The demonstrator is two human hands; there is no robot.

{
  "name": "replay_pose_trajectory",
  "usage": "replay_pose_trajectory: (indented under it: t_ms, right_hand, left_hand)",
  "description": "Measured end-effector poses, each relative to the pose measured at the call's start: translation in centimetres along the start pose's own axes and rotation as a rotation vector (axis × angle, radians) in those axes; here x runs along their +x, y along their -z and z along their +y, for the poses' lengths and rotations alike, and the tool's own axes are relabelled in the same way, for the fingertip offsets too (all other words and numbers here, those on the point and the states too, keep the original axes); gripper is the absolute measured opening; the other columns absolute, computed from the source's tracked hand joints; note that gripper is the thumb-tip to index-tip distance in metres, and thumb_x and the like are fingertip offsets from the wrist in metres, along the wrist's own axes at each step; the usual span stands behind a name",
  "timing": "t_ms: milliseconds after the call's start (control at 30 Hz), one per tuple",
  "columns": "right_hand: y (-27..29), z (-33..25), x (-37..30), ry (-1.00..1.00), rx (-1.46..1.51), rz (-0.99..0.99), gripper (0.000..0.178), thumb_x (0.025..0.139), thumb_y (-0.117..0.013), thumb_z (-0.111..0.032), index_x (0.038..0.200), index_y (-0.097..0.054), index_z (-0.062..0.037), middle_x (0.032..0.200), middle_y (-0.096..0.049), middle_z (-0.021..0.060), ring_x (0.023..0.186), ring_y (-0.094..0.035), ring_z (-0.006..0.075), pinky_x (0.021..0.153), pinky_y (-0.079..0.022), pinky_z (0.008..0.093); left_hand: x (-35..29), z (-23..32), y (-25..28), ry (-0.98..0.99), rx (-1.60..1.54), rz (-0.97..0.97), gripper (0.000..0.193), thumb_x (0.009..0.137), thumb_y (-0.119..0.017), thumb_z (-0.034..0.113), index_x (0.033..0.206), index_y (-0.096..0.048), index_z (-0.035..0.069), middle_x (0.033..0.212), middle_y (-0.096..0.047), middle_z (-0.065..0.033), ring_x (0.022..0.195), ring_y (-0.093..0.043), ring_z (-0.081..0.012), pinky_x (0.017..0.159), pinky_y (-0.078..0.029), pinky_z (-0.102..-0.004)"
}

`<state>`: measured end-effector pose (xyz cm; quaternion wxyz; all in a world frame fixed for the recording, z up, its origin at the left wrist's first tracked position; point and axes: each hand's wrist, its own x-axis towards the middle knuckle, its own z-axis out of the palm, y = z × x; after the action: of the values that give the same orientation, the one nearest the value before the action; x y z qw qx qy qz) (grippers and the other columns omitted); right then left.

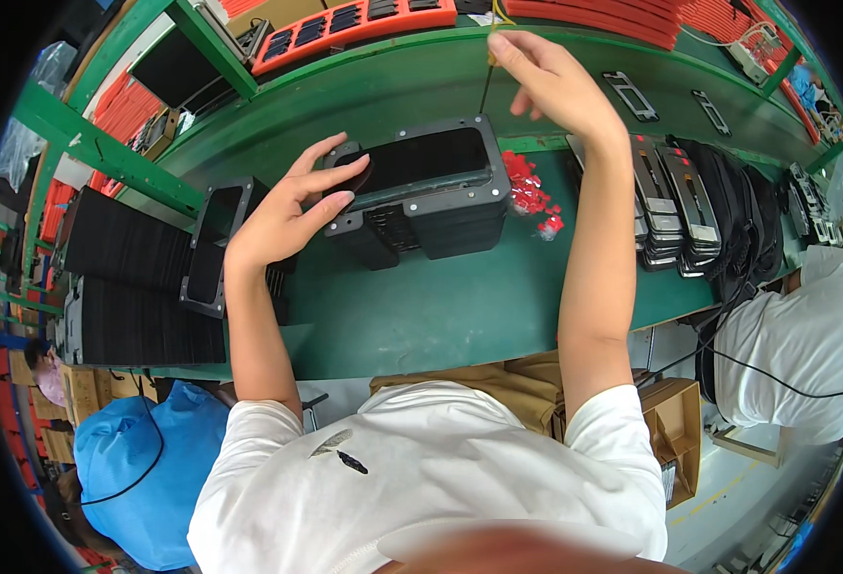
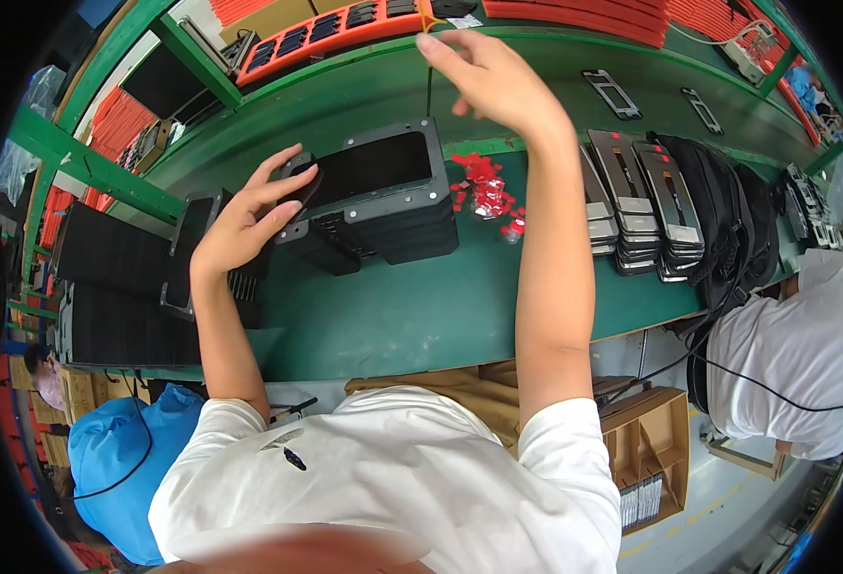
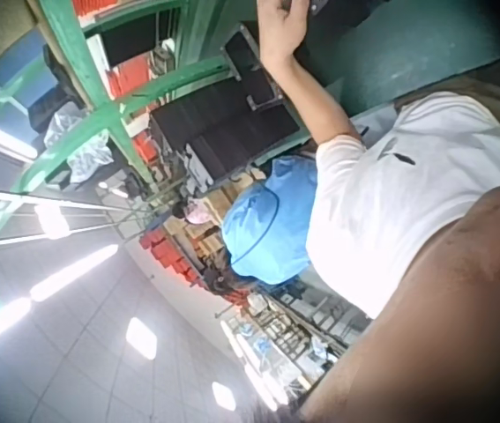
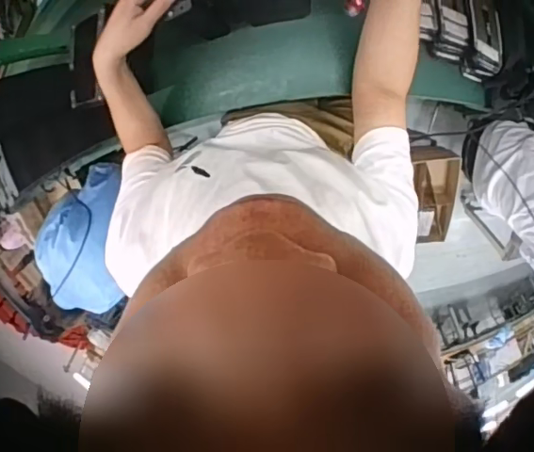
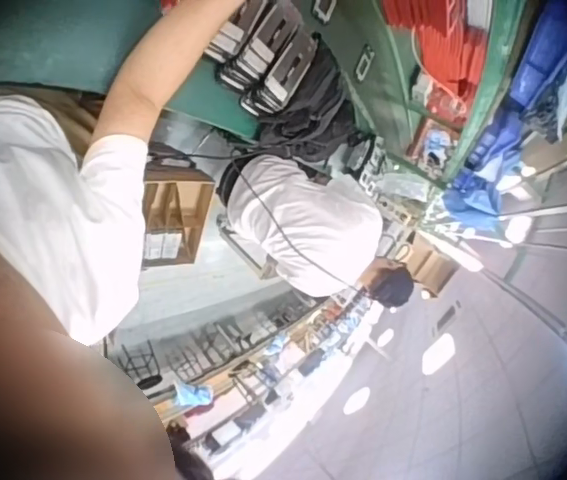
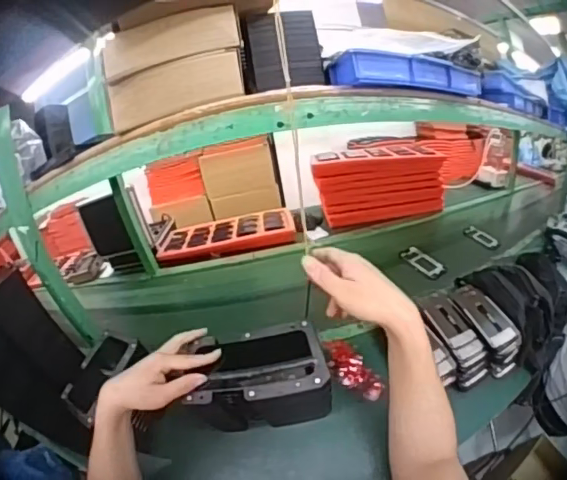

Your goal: Assembling and inspecting electronic device housings and components at a factory workstation.

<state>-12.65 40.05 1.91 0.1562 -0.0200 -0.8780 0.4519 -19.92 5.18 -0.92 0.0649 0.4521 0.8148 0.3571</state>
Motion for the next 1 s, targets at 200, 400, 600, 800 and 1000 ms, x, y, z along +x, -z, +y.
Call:
replay_pose_trajectory:
  t_ms: [200, 400, 600, 800, 1000]
  right_hand:
    - [-2.3, -5.4, -2.0, 0.274, 0.653, -0.647, 0.044, 0.11, -0.052, -0.04, 0.103, -0.071, -0.0006, 0.084, -0.072, 0.0067, 0.071, -0.068, 0.0168, 0.068, -0.058, 0.0343]
    - [-4.3, -8.2, -3.2, 0.49, 0.171, -0.849, 0.034, 0.108, -0.056, -0.027, 0.095, -0.072, 0.0003, 0.084, -0.073, 0.0103, 0.075, -0.069, 0.0222, 0.072, -0.056, 0.0337]
    - [-5.4, -7.9, -5.1, 0.651, 0.007, -0.794, 0.027, 0.1, -0.065, -0.019, 0.088, -0.073, 0.0032, 0.089, -0.073, 0.0153, 0.081, -0.069, 0.0336, 0.077, -0.056, 0.0407]
    - [-6.0, -9.2, -6.9, 0.61, -0.211, -0.801, 0.028, 0.096, -0.069, -0.023, 0.089, -0.074, 0.0032, 0.091, -0.073, 0.0148, 0.087, -0.069, 0.0358, 0.079, -0.056, 0.0427]
    - [-5.0, -8.5, -6.1, 0.605, -0.044, -0.828, 0.029, 0.096, -0.07, -0.025, 0.09, -0.074, 0.0028, 0.091, -0.072, 0.0142, 0.089, -0.068, 0.0358, 0.08, -0.055, 0.043]
  left_hand:
    - [-0.3, -0.7, -0.9, 0.073, -0.293, 0.005, 0.043, 0.097, -0.074, 0.017, 0.139, -0.07, 0.016, 0.151, -0.047, -0.0106, 0.117, -0.055, -0.0209, 0.104, -0.047, -0.0352]
    - [-0.2, -2.2, -1.8, -0.032, -0.27, 0.074, 0.049, 0.088, -0.081, 0.021, 0.137, -0.072, 0.015, 0.15, -0.046, -0.0094, 0.123, -0.051, -0.0238, 0.11, -0.041, -0.038]
    - [-0.2, -2.7, -1.1, -0.101, -0.242, 0.017, 0.074, 0.077, -0.086, 0.041, 0.14, -0.068, 0.008, 0.155, -0.041, -0.0165, 0.144, -0.042, -0.0332, 0.122, -0.029, -0.0461]
    - [-0.1, -2.8, -1.4, -0.183, -0.198, 0.01, 0.087, 0.062, -0.095, 0.036, 0.143, -0.067, 0.02, 0.154, -0.04, -0.0145, 0.143, -0.04, -0.0326, 0.123, -0.027, -0.0455]
    - [-0.1, -3.3, -1.9, -0.191, -0.193, 0.048, 0.088, 0.061, -0.094, 0.036, 0.144, -0.067, 0.02, 0.154, -0.04, -0.0152, 0.143, -0.04, -0.0333, 0.124, -0.026, -0.0457]
